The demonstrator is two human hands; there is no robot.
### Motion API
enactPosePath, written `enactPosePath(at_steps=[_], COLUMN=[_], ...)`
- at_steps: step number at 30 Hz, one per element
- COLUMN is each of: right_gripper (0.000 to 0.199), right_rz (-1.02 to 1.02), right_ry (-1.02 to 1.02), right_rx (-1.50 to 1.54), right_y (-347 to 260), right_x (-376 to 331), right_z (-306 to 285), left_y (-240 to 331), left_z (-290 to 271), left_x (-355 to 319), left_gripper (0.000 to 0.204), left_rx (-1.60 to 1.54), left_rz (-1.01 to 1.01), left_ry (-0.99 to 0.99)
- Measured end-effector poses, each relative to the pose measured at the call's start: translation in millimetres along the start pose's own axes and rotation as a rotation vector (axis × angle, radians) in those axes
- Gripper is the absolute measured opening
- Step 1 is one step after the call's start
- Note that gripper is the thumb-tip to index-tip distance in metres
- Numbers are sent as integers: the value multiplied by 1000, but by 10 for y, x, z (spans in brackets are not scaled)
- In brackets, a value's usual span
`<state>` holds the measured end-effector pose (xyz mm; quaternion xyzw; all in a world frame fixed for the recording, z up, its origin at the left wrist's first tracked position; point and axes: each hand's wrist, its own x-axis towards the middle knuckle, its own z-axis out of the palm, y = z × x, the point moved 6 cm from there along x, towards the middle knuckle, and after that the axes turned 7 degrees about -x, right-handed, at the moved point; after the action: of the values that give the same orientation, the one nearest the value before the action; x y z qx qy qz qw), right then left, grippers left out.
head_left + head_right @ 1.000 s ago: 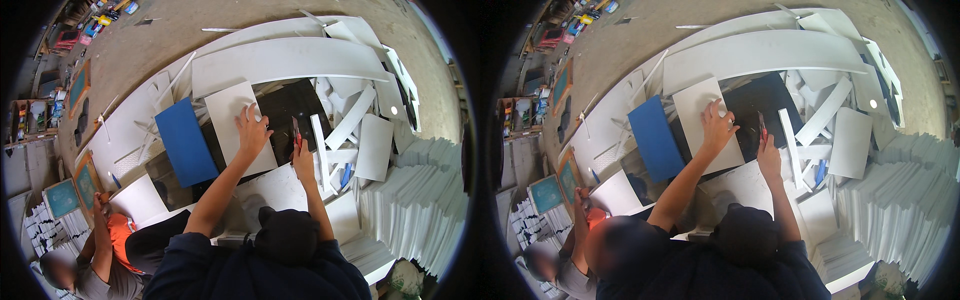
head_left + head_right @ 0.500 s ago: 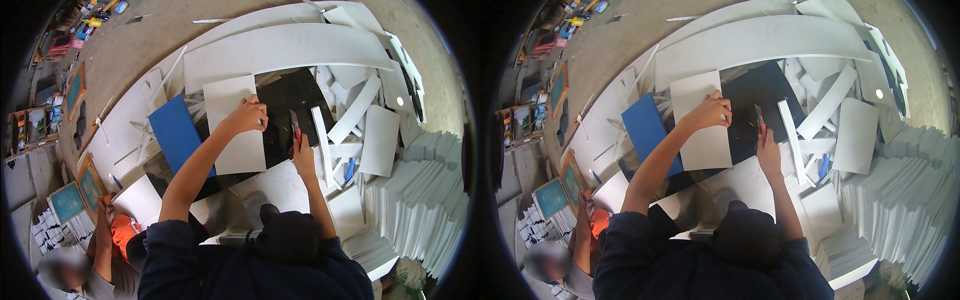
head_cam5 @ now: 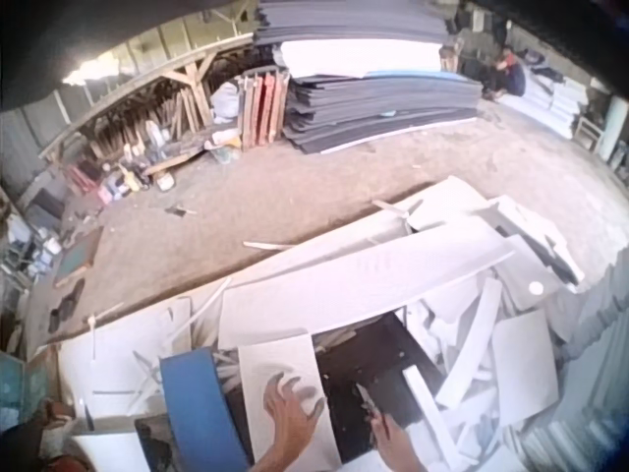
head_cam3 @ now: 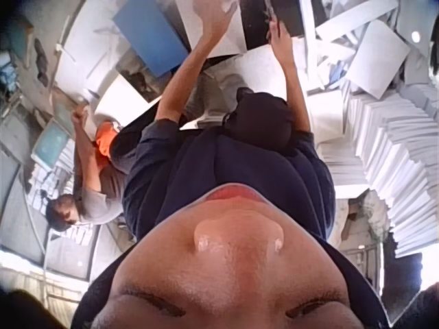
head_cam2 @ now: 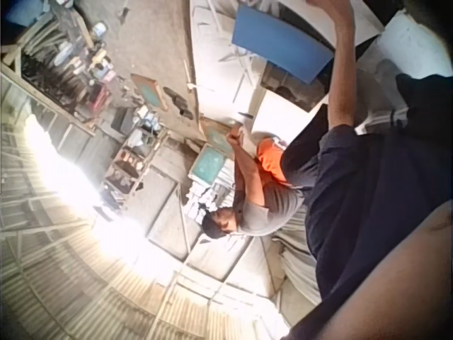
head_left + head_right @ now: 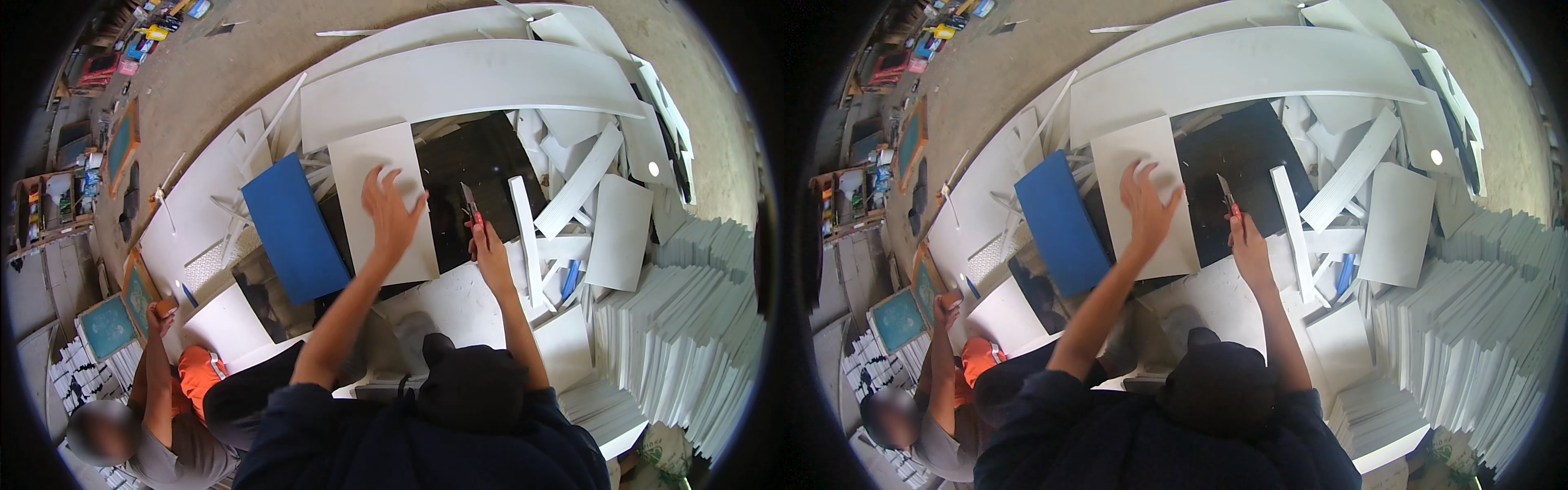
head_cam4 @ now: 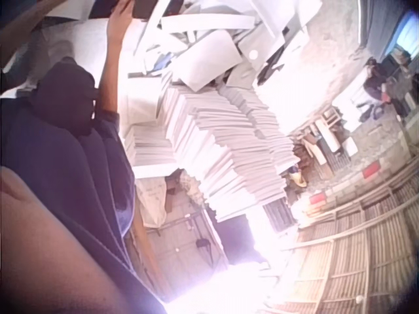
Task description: The person uses a red utility knife to cut white and blue cardboard sheets on a workbench. They trim edges, separate pieces, and stack the cut sections while another person works nearby.
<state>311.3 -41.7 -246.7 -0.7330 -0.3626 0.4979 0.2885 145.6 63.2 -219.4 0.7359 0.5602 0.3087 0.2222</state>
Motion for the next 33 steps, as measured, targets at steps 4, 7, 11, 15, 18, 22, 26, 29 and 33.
enactPosePath(at_steps=[4, 7, 11, 15, 18, 22, 26, 29, 33], right_gripper=[38, 37, 36, 34, 33, 31, 35, 33, 34], right_rz=[-18, -118, -188, -312, -474, -656, -914, -926, -943], right_ry=[-34, -6, -8, -32, 10, 15, 53, 54, 81], right_rx=[137, 141, 71, -172, -298, -459, -623, -694, -720], right_y=[87, 85, -23, -343, -646, -1111, -1340, -1391, -1479], right_x=[-3, -3, -69, -281, -426, -706, -872, -842, -786], right_z=[51, 69, 77, 102, 87, 170, 388, 496, 554], left_y=[163, 175, 187, 230, 271, 353, 310, 284, 214], left_z=[-13, 15, 18, -93, -420, -953, -1127, -1163, -1188], left_x=[-627, -702, -672, -653, -611, -663, -865, -933, -954], left_gripper=[101, 111, 107, 95, 81, 54, 48, 48, 51], left_rx=[199, 263, 315, 277, 89, -128, -208, -251, -298], left_rz=[-346, -403, -436, -391, -267, -280, -316, -315, -374], left_ry=[-140, -200, -273, -330, -214, -50, 83, 118, 87])
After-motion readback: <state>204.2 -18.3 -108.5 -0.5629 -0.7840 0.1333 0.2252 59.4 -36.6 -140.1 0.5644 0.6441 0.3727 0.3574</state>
